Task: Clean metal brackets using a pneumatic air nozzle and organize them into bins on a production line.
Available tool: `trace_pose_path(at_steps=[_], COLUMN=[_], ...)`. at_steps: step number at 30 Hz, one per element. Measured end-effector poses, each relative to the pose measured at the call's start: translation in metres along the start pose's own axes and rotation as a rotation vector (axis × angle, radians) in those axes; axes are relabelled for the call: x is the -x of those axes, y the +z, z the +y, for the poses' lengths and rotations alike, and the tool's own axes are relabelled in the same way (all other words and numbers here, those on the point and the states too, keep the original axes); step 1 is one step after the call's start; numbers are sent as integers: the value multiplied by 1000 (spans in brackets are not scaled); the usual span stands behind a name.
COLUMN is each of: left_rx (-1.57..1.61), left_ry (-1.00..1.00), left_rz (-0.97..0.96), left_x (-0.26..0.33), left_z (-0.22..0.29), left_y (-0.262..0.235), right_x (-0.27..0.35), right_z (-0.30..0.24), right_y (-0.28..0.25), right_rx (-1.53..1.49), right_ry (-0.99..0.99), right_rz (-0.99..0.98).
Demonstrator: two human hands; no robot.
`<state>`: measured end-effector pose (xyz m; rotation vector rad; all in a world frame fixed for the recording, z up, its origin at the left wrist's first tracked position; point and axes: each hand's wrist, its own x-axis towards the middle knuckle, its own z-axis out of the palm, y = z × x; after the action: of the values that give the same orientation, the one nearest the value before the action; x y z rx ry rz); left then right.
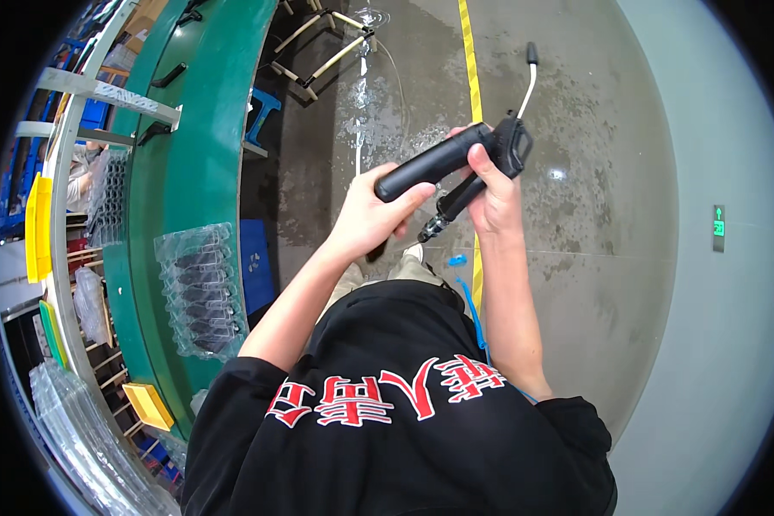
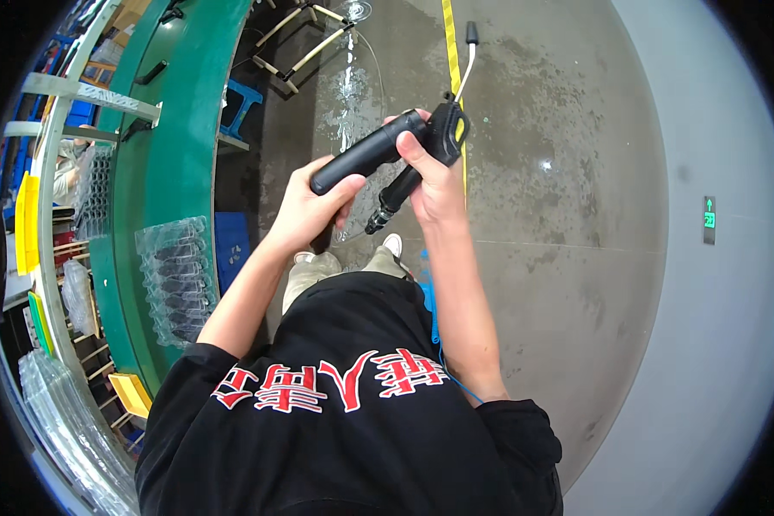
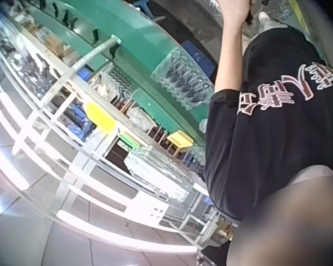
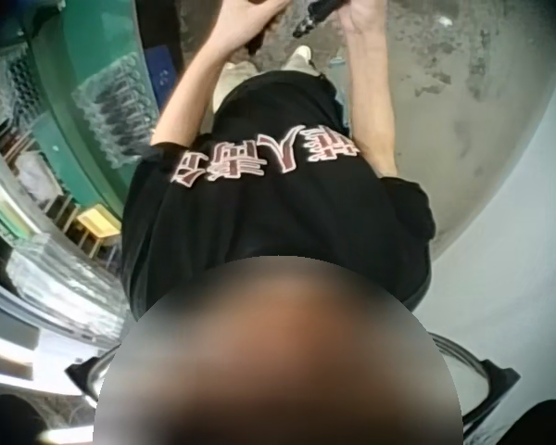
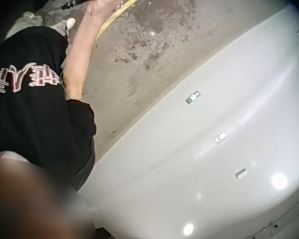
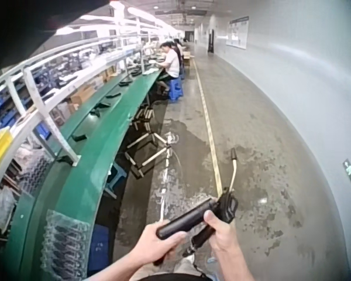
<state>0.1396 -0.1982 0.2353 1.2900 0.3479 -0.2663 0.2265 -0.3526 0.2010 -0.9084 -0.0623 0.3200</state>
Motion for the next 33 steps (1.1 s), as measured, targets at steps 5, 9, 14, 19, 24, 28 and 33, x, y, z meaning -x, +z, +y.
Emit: trace_pose_path(at_steps=[5,9,14,19,24,28,33], left_rx=[616,373,-891,-775,-279,348,923], left_ry=[-286,-108,794,723,375,-38,-285], left_rz=[-356,-294,396,320,30,-348,-728], left_x=[11,12,3,8,14,20,19], left_z=[3,7,2,-4,3,0,-12], left_y=[-8,-7,-6,-1,2,-3,-10], right_x=[-4,-3,2,3,0,-10,-22], right_z=[-33,-34,-20,-23,-29,-34,-37], right_y=[13,12,7,7,7,8,11], right_rx=[-109,20,154,80,-52,-86,6], right_ry=[-231,-151,88,90,-97,-236,-366], right_rz=[-426,-290,54,3,-235,-433,-679])
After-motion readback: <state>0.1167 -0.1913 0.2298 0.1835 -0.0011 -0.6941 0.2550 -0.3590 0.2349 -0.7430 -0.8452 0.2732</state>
